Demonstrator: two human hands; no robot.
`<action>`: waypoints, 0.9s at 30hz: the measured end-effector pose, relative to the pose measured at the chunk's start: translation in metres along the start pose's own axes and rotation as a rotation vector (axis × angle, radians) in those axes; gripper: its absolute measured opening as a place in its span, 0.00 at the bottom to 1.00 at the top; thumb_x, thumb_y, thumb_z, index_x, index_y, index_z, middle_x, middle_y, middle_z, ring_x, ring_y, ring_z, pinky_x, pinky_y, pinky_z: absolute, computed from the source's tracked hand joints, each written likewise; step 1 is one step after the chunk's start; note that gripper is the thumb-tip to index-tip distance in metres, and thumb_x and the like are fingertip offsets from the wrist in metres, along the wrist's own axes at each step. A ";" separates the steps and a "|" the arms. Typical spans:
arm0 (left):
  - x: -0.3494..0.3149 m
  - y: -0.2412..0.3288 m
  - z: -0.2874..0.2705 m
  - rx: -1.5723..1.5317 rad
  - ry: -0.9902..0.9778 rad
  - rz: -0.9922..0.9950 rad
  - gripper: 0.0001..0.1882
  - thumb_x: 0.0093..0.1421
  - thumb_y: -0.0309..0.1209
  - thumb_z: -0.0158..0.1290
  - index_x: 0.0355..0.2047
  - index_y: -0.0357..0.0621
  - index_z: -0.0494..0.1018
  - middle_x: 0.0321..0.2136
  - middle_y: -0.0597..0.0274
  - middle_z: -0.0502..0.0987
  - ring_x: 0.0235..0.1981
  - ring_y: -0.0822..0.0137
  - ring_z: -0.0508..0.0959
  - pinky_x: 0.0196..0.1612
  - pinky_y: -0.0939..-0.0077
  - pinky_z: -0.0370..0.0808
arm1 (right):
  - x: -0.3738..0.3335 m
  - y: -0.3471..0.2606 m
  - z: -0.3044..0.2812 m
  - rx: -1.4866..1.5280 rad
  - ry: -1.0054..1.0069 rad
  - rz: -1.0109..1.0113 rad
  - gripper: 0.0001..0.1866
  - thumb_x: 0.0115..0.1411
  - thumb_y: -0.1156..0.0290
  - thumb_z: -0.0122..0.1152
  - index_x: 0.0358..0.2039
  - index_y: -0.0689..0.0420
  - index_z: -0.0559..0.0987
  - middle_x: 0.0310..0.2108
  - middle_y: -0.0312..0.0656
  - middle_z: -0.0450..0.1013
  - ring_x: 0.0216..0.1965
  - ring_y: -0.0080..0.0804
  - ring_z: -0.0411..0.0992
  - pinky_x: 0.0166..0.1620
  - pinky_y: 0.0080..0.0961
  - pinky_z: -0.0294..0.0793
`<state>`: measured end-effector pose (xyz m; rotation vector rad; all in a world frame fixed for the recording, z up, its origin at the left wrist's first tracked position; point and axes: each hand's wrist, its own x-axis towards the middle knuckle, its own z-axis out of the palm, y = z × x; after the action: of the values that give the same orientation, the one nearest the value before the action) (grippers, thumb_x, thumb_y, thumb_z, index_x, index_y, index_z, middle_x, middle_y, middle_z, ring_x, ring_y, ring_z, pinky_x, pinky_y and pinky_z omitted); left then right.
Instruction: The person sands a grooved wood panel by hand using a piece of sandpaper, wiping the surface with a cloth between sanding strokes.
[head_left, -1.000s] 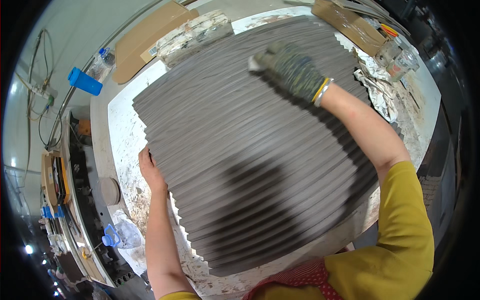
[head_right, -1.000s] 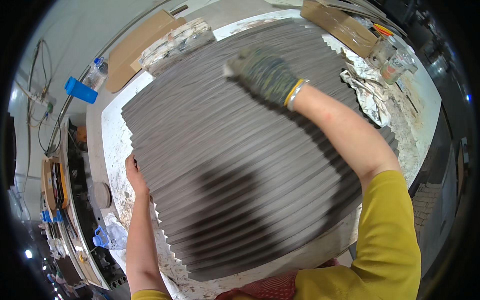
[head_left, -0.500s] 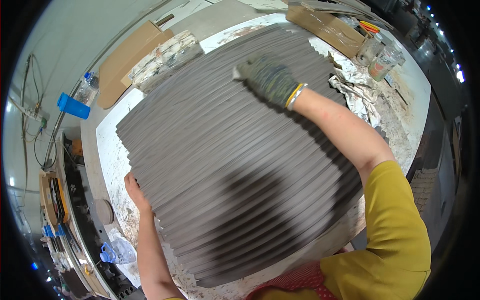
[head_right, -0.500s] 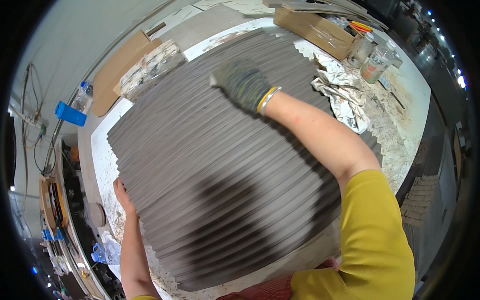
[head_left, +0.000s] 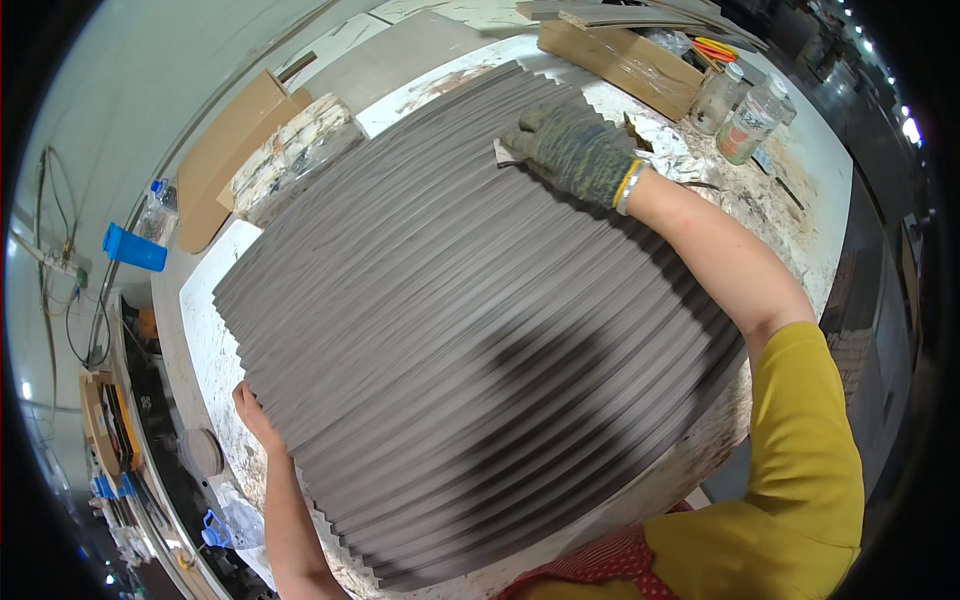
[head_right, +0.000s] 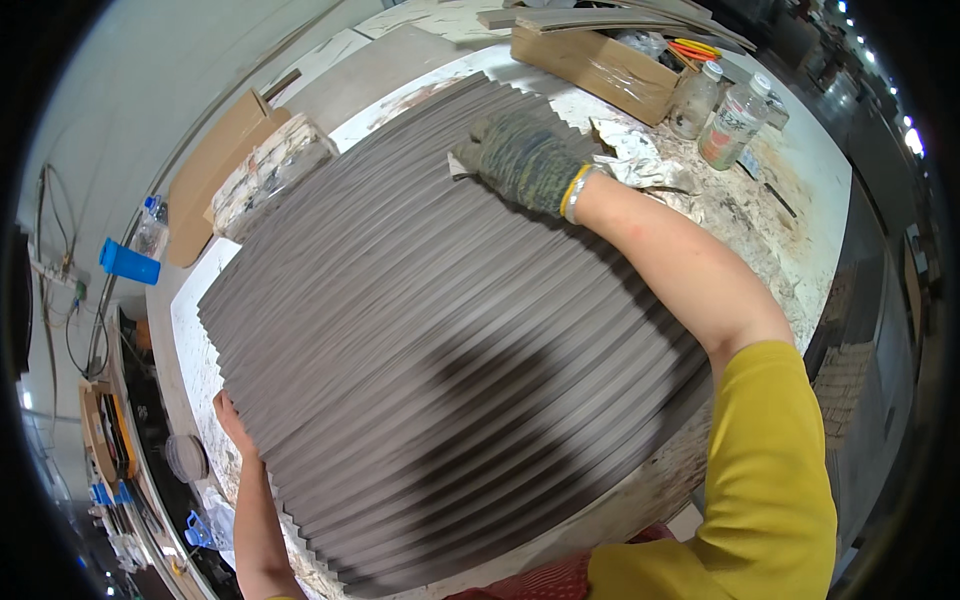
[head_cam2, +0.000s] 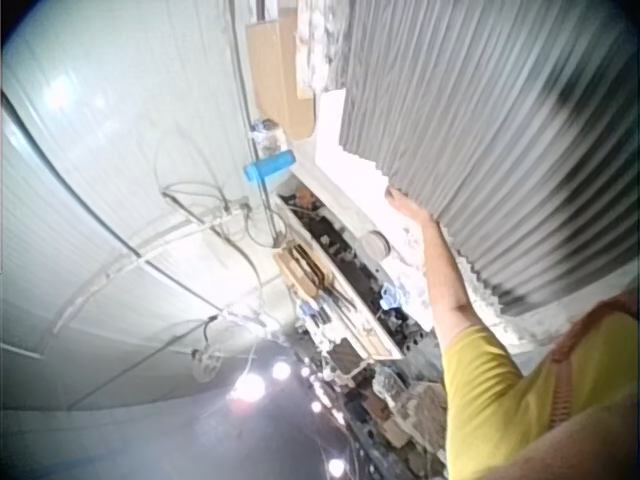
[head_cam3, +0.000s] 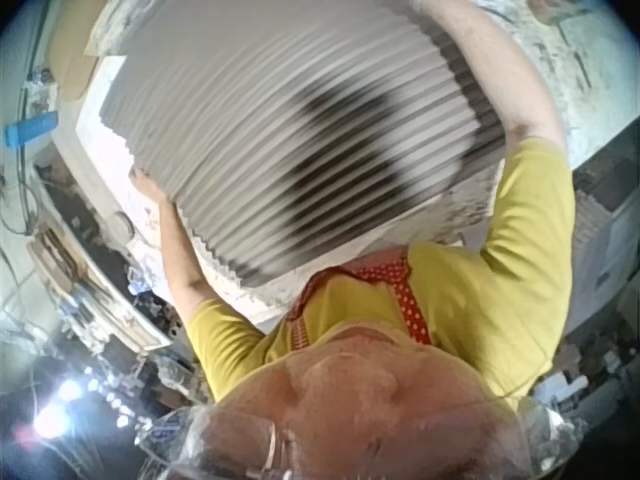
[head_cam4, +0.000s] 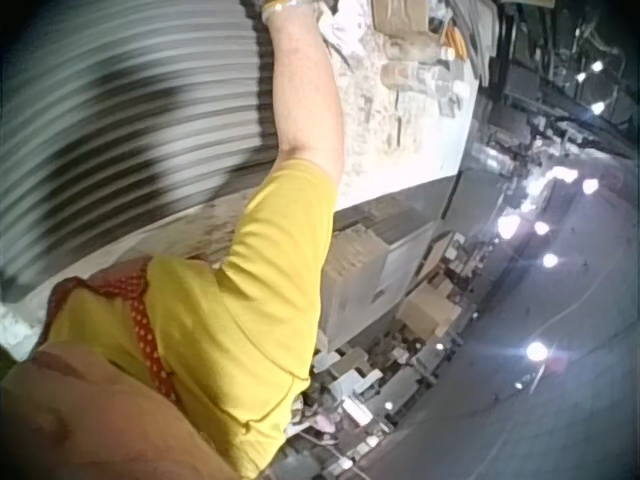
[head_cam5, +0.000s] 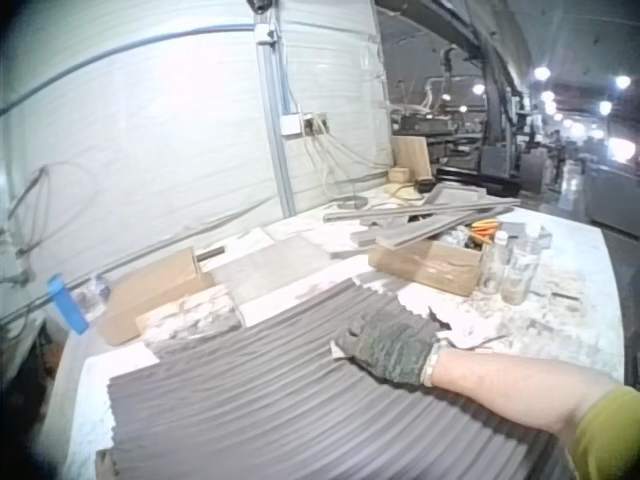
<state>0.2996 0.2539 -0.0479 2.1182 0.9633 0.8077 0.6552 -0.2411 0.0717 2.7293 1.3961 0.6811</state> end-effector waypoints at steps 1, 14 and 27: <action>0.001 0.000 0.001 0.015 0.007 -0.051 0.20 0.66 0.40 0.42 0.46 0.34 0.69 0.35 0.60 0.68 0.33 0.66 0.63 0.41 0.74 0.63 | 0.001 -0.002 0.000 -0.056 -0.025 -0.048 0.16 0.55 0.66 0.60 0.46 0.53 0.76 0.36 0.45 0.73 0.39 0.45 0.73 0.41 0.38 0.74; 0.000 -0.001 0.001 0.030 -0.011 -0.019 0.20 0.67 0.37 0.39 0.46 0.29 0.67 0.37 0.56 0.67 0.37 0.63 0.64 0.45 0.72 0.63 | 0.000 0.037 0.006 0.014 0.046 -0.088 0.14 0.56 0.67 0.57 0.44 0.54 0.76 0.38 0.47 0.73 0.42 0.45 0.73 0.45 0.40 0.72; 0.006 -0.029 -0.009 0.095 -0.064 0.131 0.21 0.67 0.41 0.39 0.48 0.33 0.67 0.39 0.57 0.67 0.40 0.63 0.64 0.48 0.71 0.61 | -0.046 0.113 0.017 0.005 0.107 0.444 0.24 0.58 0.59 0.56 0.54 0.53 0.71 0.47 0.50 0.70 0.48 0.47 0.69 0.52 0.42 0.68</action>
<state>0.2848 0.2762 -0.0637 2.2941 0.8517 0.7662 0.7252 -0.3419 0.0603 3.0752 0.7996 0.8451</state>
